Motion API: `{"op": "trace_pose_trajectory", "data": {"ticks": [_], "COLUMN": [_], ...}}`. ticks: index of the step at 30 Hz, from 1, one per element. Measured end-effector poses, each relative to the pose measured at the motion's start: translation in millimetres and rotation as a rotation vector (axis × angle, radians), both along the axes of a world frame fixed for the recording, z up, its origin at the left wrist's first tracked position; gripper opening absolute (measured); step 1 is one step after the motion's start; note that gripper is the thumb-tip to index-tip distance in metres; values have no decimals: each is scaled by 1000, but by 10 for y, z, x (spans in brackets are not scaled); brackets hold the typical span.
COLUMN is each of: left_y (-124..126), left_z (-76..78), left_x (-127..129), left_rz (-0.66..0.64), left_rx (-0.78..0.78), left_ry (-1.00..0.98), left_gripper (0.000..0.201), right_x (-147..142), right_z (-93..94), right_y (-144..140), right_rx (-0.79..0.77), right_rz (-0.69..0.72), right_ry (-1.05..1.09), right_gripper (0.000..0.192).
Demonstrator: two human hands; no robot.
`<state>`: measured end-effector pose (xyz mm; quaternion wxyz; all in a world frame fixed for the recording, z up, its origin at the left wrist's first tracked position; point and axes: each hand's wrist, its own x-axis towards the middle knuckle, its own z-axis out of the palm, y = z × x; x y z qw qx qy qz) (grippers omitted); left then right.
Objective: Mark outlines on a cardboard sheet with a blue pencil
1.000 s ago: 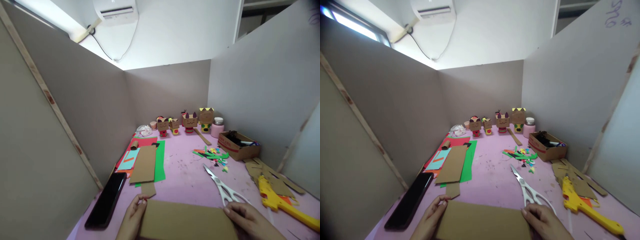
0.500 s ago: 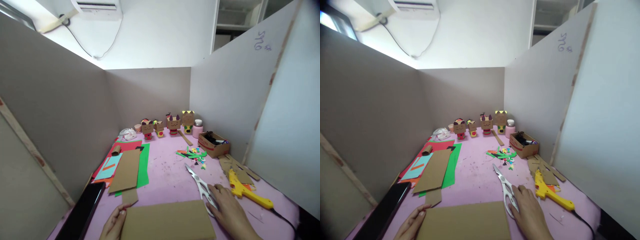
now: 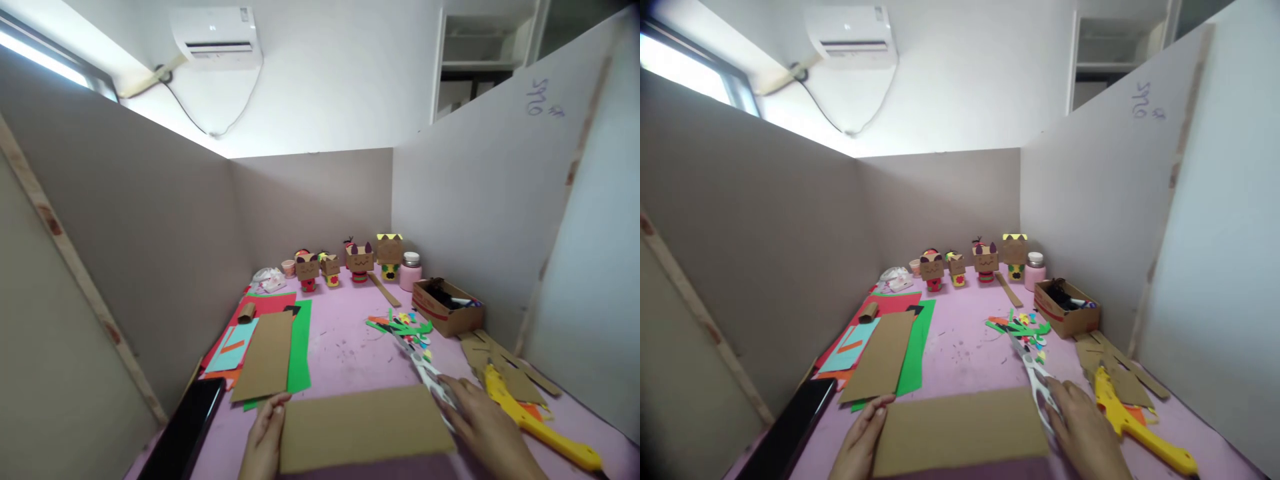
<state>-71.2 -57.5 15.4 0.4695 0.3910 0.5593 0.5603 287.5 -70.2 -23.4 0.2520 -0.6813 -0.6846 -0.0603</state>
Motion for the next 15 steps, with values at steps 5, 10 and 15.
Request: {"op": "trace_pose_trajectory", "data": {"ticks": [5,10,15], "left_y": [209,438,619], "left_z": [53,33,-23], "left_x": [150,173,141], "left_rz": [14,14,12], "left_rx": [44,87,100], "left_ry": [-28,-28,-24], "left_gripper": [56,44,28], "right_x": [50,137,357], "right_z": [30,-202,-524], "right_y": [294,480,580], "right_rx": [5,-3,-18], "right_rz": [52,75,82], "right_ry": [-19,-24,49], "right_gripper": [44,42,39]}}
